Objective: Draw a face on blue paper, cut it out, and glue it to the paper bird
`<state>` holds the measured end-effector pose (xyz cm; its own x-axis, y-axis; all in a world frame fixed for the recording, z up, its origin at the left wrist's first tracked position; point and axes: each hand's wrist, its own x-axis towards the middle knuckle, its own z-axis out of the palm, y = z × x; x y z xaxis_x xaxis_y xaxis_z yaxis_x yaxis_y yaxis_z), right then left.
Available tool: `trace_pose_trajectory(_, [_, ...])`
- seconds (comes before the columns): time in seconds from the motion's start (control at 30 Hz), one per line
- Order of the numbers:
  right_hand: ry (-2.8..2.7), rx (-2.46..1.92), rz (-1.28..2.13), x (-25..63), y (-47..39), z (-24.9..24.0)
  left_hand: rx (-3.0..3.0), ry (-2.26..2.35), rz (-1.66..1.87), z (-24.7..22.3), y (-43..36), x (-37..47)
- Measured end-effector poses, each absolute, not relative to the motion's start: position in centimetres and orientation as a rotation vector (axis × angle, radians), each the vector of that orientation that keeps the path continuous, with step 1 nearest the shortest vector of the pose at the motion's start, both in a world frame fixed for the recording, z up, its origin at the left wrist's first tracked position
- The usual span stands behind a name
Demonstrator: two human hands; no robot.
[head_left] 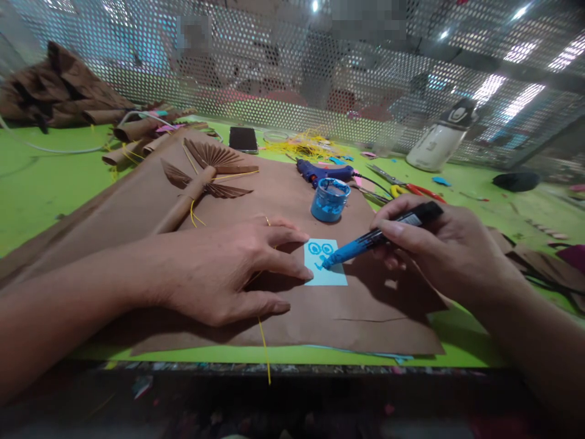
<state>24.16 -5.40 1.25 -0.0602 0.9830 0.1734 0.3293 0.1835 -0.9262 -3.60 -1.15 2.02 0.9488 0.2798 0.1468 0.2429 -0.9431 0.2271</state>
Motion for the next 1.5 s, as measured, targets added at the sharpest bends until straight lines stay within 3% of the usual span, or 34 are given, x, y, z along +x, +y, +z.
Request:
trace_pose_trajectory(1.07, [-1.438,-1.285,0.923,24.27,-5.31,1.64,2.914,0.396,0.243,1.94,-1.10,-3.59])
trace_pose_trajectory(1.5, [-1.680,-1.273,0.824,24.40,-5.42,1.34,2.917,0.398,0.227,2.04,-1.11,-3.55])
